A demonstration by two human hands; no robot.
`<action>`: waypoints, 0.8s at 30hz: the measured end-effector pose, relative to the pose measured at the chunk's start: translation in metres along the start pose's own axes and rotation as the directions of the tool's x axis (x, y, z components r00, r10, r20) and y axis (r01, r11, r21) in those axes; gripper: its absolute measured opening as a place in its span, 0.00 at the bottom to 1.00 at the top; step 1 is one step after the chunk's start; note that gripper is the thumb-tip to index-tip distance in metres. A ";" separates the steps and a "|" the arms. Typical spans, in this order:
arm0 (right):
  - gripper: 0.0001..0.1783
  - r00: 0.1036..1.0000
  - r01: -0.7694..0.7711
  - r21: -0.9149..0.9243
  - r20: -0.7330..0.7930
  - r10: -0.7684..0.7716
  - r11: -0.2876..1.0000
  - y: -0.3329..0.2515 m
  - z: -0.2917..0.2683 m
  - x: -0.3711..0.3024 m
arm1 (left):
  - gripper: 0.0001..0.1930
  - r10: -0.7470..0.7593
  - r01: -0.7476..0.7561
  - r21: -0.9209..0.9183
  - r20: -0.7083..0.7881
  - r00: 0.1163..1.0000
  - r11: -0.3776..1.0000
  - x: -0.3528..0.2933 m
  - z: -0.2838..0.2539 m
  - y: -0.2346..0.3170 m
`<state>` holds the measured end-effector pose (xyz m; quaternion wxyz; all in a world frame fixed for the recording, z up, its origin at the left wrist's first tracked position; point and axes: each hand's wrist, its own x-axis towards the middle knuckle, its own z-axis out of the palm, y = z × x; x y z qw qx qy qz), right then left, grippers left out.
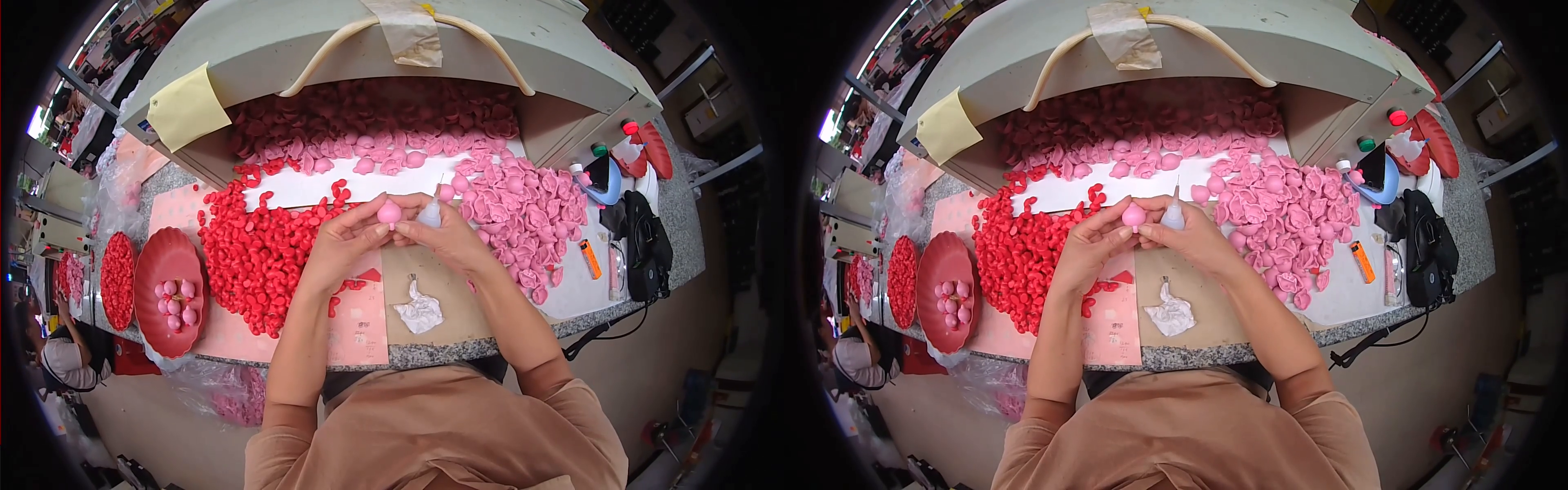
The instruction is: Assemble small pink and red rubber components using a handheld dispenser tool at a factory workbench.
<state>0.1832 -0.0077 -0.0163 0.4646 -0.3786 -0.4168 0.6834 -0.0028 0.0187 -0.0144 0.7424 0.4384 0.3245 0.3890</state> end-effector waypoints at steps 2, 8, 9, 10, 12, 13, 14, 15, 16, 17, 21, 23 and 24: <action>0.23 1.000 0.000 -0.003 0.001 0.000 1.000 -0.001 0.000 0.001 | 0.22 -0.002 0.002 -0.002 -0.005 1.000 1.000 0.000 0.001 0.002; 0.22 1.000 0.007 0.006 0.012 -0.007 1.000 -0.001 0.000 0.001 | 0.23 0.001 -0.001 0.015 -0.005 1.000 1.000 0.000 0.000 0.003; 0.22 1.000 0.007 0.005 0.011 -0.007 1.000 -0.001 0.000 0.001 | 0.23 -0.001 0.001 0.013 -0.003 1.000 1.000 0.001 0.000 0.002; 0.22 1.000 0.006 0.004 0.010 -0.007 1.000 -0.001 0.000 0.001 | 0.23 -0.002 0.002 0.012 -0.001 1.000 1.000 0.001 -0.001 0.002; 0.22 1.000 0.005 0.011 0.012 -0.006 1.000 0.000 0.000 0.001 | 0.23 0.003 -0.003 0.011 0.002 1.000 1.000 0.000 0.000 0.002; 0.22 1.000 0.005 0.019 0.014 -0.005 1.000 0.000 0.000 0.001 | 0.23 0.010 -0.010 0.010 0.005 1.000 1.000 0.000 0.000 0.002; 0.22 1.000 0.005 0.019 0.014 -0.005 1.000 0.000 0.000 0.001 | 0.23 0.010 -0.010 0.010 0.005 1.000 1.000 0.000 -0.001 0.002; 0.22 1.000 0.005 0.020 0.014 -0.005 1.000 0.000 0.000 0.001 | 0.23 0.007 -0.007 0.013 0.002 1.000 1.000 0.000 -0.001 0.001; 0.22 1.000 0.005 0.020 0.014 -0.006 1.000 0.000 0.000 0.001 | 0.22 0.003 -0.003 0.016 -0.001 1.000 1.000 0.000 -0.001 0.001; 0.22 1.000 0.005 0.020 0.013 -0.006 1.000 0.000 0.000 0.001 | 0.22 0.003 -0.003 0.016 0.000 1.000 1.000 0.000 0.000 0.001; 0.22 1.000 0.002 0.020 0.005 -0.003 1.000 0.001 -0.001 0.001 | 0.22 -0.004 0.004 0.013 -0.005 1.000 1.000 0.000 -0.001 0.001; 0.22 1.000 0.005 0.024 0.006 -0.005 1.000 0.001 -0.001 0.001 | 0.22 -0.002 0.002 0.015 -0.004 1.000 1.000 0.000 -0.001 0.001; 0.22 1.000 0.001 0.025 0.005 -0.001 1.000 0.000 0.000 0.001 | 0.22 -0.005 0.005 0.010 -0.005 1.000 1.000 0.000 0.000 0.001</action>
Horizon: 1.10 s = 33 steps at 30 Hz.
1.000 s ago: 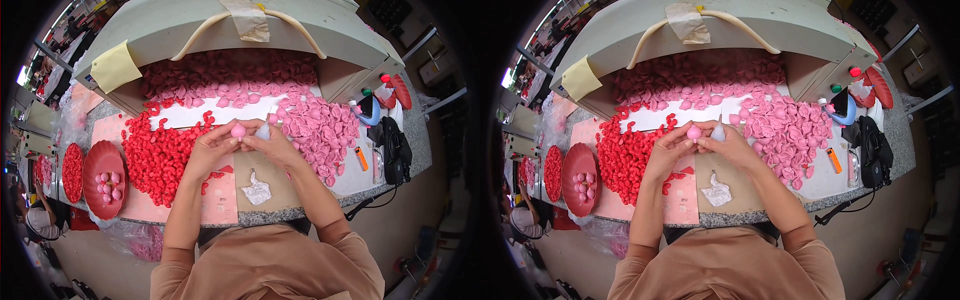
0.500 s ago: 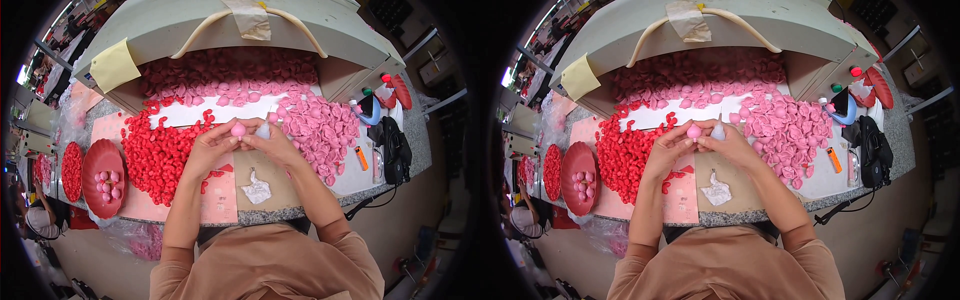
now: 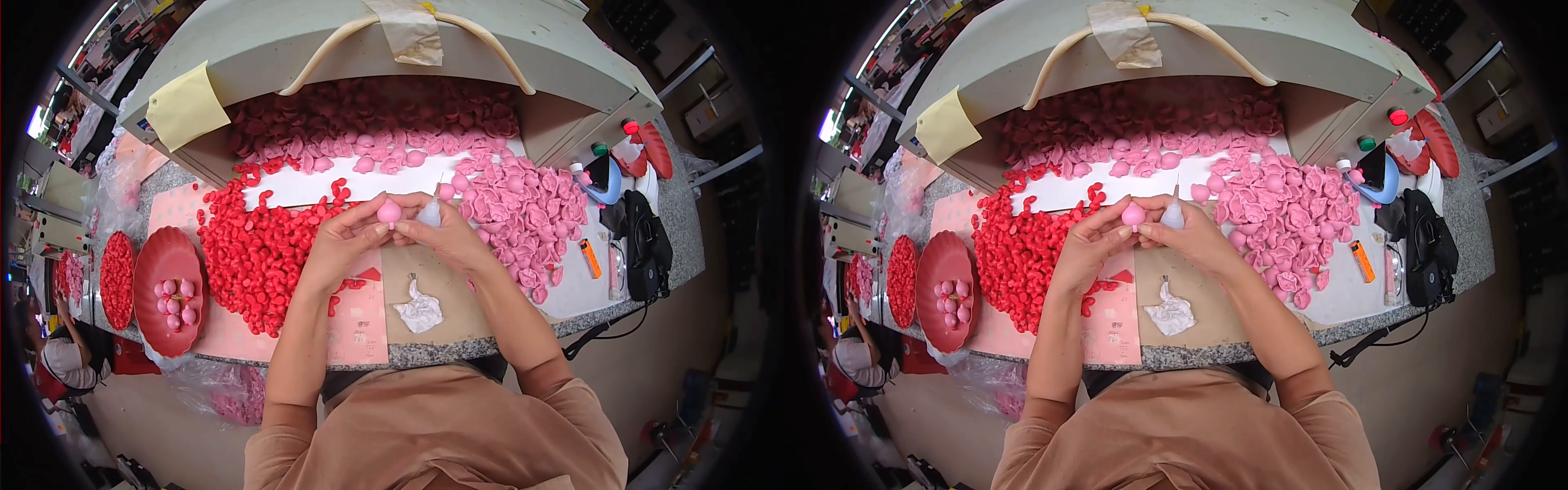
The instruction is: Assemble small pink and red rubber components using a handheld dispenser tool at a factory workbench.
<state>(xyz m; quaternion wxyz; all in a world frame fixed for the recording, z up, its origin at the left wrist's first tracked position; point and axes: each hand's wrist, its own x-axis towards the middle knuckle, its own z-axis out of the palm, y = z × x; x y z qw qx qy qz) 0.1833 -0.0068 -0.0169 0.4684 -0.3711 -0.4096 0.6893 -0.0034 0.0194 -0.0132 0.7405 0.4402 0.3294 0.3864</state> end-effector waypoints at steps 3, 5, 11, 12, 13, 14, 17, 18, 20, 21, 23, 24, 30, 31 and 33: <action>0.22 1.000 -0.001 0.009 0.004 0.001 1.000 0.001 -0.001 0.000 | 0.22 -0.001 0.001 -0.004 0.000 1.000 1.000 0.000 0.000 0.000; 0.22 1.000 0.001 0.017 0.008 -0.001 1.000 0.001 -0.001 0.000 | 0.22 0.002 -0.002 -0.004 0.002 1.000 1.000 0.000 0.000 0.000; 0.22 1.000 -0.001 0.014 -0.002 0.001 1.000 0.000 -0.001 0.000 | 0.22 0.006 -0.006 -0.001 0.004 1.000 1.000 0.001 0.000 -0.001; 0.22 1.000 0.002 0.013 -0.002 -0.002 1.000 0.000 -0.001 0.000 | 0.22 0.003 -0.003 -0.002 0.003 1.000 1.000 0.001 0.000 0.000; 0.22 1.000 0.004 0.013 0.000 -0.004 1.000 0.000 -0.001 0.000 | 0.22 -0.002 0.002 -0.003 -0.001 1.000 1.000 0.001 0.000 0.000; 0.22 1.000 0.004 0.013 0.000 -0.004 1.000 0.000 -0.001 0.000 | 0.22 -0.002 0.002 -0.003 -0.001 1.000 1.000 0.001 0.000 0.000; 0.22 1.000 0.009 0.001 0.008 -0.009 1.000 -0.003 0.002 0.000 | 0.22 0.003 -0.003 -0.007 0.003 1.000 1.000 0.000 -0.001 0.001; 0.22 1.000 -0.005 0.000 -0.001 0.005 1.000 -0.004 0.004 -0.001 | 0.22 0.018 -0.018 0.015 0.001 1.000 1.000 -0.001 -0.001 0.001; 0.22 1.000 -0.011 -0.004 -0.012 0.011 1.000 -0.006 0.004 -0.001 | 0.22 0.039 -0.039 0.039 0.005 0.999 0.998 0.000 0.000 0.000; 0.21 0.999 -0.021 -0.004 -0.026 0.021 1.000 -0.005 0.004 -0.001 | 0.22 0.050 -0.050 0.074 0.001 0.999 0.996 0.002 0.001 -0.002; 0.20 0.999 -0.029 -0.001 -0.040 0.029 1.000 -0.002 0.004 -0.001 | 0.23 0.061 -0.060 0.112 -0.002 0.998 0.992 0.000 0.003 -0.002; 0.18 0.999 -0.011 0.012 -0.031 0.011 1.000 -0.002 0.004 -0.002 | 0.23 0.047 -0.048 0.080 0.017 0.999 0.996 -0.001 0.004 -0.001; 0.13 0.999 -0.013 -0.076 -0.052 0.009 0.997 -0.002 0.005 -0.003 | 0.19 -0.005 0.004 0.059 0.019 1.000 0.998 0.000 0.004 -0.005; 0.13 0.999 -0.005 -0.085 -0.047 0.001 0.996 -0.003 0.004 -0.004 | 0.18 -0.031 0.031 0.015 0.003 1.000 0.999 0.001 0.005 -0.006; 0.14 0.999 -0.003 -0.082 -0.043 -0.001 0.997 -0.005 0.000 -0.005 | 0.17 -0.055 0.055 -0.029 0.022 0.998 0.998 0.005 0.009 -0.005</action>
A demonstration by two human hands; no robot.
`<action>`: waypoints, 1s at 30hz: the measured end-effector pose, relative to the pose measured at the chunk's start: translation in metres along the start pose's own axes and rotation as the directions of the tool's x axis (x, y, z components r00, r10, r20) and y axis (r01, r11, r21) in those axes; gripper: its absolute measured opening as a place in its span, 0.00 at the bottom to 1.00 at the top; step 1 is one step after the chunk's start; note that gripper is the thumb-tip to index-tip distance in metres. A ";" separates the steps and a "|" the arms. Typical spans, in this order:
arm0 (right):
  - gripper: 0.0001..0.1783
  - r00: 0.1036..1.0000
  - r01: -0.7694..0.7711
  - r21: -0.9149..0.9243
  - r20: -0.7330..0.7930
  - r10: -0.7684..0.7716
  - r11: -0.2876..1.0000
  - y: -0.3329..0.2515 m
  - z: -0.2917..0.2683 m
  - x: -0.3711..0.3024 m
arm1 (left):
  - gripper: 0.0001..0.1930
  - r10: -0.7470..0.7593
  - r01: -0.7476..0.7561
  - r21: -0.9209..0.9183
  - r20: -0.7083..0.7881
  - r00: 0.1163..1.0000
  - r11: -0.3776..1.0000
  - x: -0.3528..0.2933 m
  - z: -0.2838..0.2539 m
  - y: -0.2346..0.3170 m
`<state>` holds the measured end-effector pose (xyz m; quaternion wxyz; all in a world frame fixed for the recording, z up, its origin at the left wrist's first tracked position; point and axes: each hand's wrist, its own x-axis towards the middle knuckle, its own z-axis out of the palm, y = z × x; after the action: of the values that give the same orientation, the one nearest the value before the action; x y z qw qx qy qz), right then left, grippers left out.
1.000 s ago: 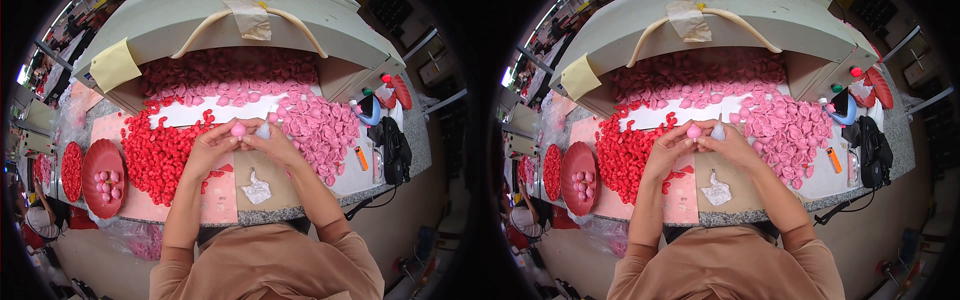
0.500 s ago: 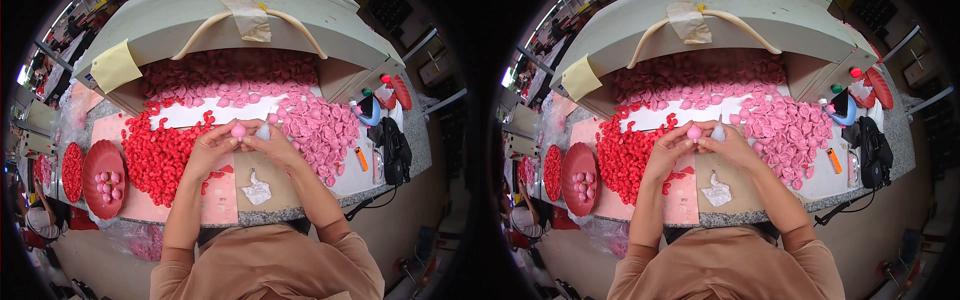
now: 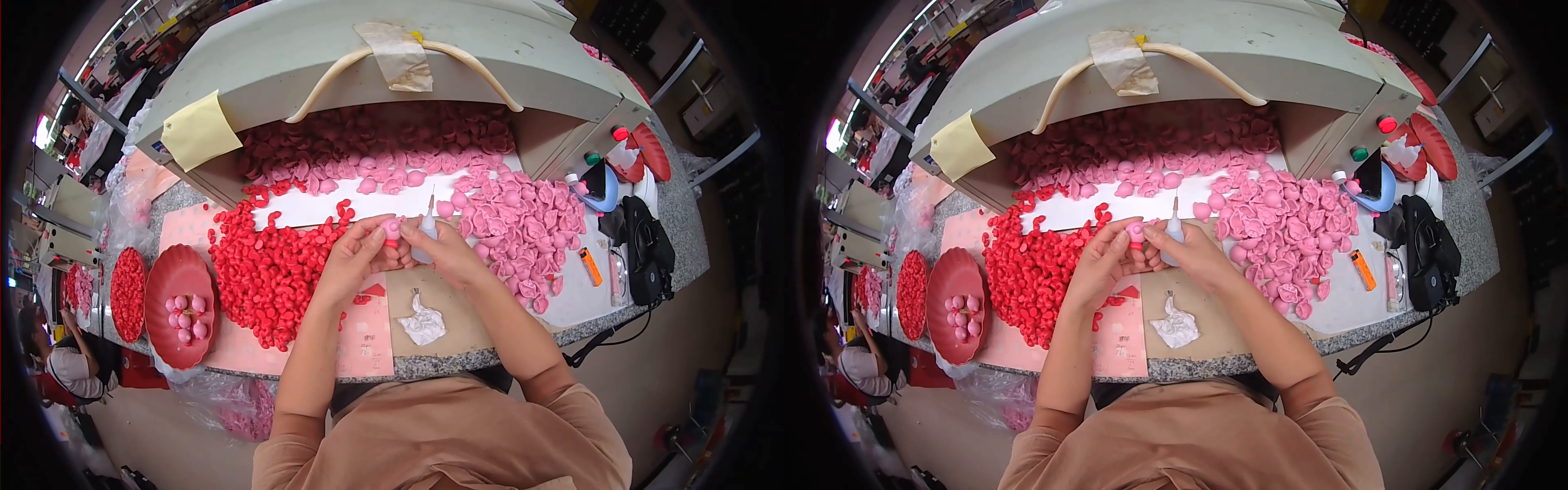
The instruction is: Assemble small pink and red rubber components using a handheld dispenser tool at a factory workbench.
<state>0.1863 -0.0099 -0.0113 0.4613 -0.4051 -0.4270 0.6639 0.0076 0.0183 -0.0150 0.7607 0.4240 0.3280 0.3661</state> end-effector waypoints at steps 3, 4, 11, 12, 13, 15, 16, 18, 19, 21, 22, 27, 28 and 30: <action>0.14 1.000 -0.016 0.008 0.004 0.016 1.000 0.000 -0.001 0.002 | 0.16 -0.034 0.035 -0.049 0.021 0.999 0.998 0.001 -0.001 0.001; 0.14 0.999 -0.032 0.011 0.009 0.032 0.999 0.001 0.002 0.004 | 0.16 -0.039 0.040 -0.053 0.020 0.999 0.998 -0.001 -0.004 0.001; 0.17 0.995 0.037 -0.117 -0.090 -0.047 0.992 0.001 0.018 -0.001 | 0.15 0.024 -0.026 -0.037 -0.055 0.998 0.999 -0.006 -0.013 0.005; 0.18 0.988 0.046 -0.139 -0.140 -0.065 0.989 0.003 0.014 -0.004 | 0.14 0.043 -0.050 -0.057 -0.115 0.992 0.997 -0.005 -0.013 0.010; 0.20 0.977 0.052 -0.155 -0.197 -0.083 0.986 0.006 0.013 -0.004 | 0.14 0.146 -0.142 0.036 -0.144 0.979 0.989 -0.012 -0.019 0.019; 0.21 0.983 0.085 -0.157 -0.151 -0.109 0.984 0.008 0.016 -0.003 | 0.15 0.251 -0.223 0.137 -0.245 0.937 0.965 -0.037 -0.028 0.040; 0.22 0.977 0.111 -0.163 -0.161 -0.137 0.980 0.006 0.019 -0.003 | 0.15 0.442 -0.302 0.403 -0.318 0.839 0.864 -0.050 -0.049 0.041; 0.21 0.978 0.110 -0.155 -0.160 -0.134 0.982 0.004 0.019 -0.001 | 0.16 0.570 -0.070 0.710 -0.498 0.654 0.701 -0.078 -0.071 0.056; 0.20 0.978 0.109 -0.152 -0.161 -0.133 0.982 0.002 0.022 0.000 | 0.15 0.751 -0.080 0.836 -0.440 0.493 0.542 -0.093 -0.090 0.059; 0.20 0.978 0.130 -0.171 -0.140 -0.155 0.977 0.000 0.019 0.000 | 0.15 0.852 0.162 0.910 -0.415 0.320 0.382 -0.122 -0.116 0.070; 0.21 0.979 0.149 -0.191 -0.111 -0.172 0.970 0.000 0.020 0.000 | 0.16 0.889 0.293 0.915 -0.360 0.282 0.278 -0.139 -0.127 0.073; 0.22 0.976 0.152 -0.227 -0.120 -0.182 0.962 0.008 0.021 0.000 | 0.14 0.858 -0.149 0.882 -0.377 0.348 0.448 -0.131 -0.081 0.064; 0.22 0.970 0.160 -0.237 -0.140 -0.197 0.958 0.011 0.016 -0.003 | 0.12 0.715 -0.436 0.609 -0.342 0.609 0.663 -0.126 -0.038 0.073; 0.23 0.971 0.158 -0.286 -0.127 -0.201 0.945 0.012 0.019 -0.005 | 0.11 0.631 -0.642 0.027 0.161 0.759 0.766 -0.132 0.024 0.091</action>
<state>0.1668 -0.0209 -0.0161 0.4912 -0.4743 -0.5128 0.5203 -0.0664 -0.0677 0.1005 0.5946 0.5654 0.1241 0.5579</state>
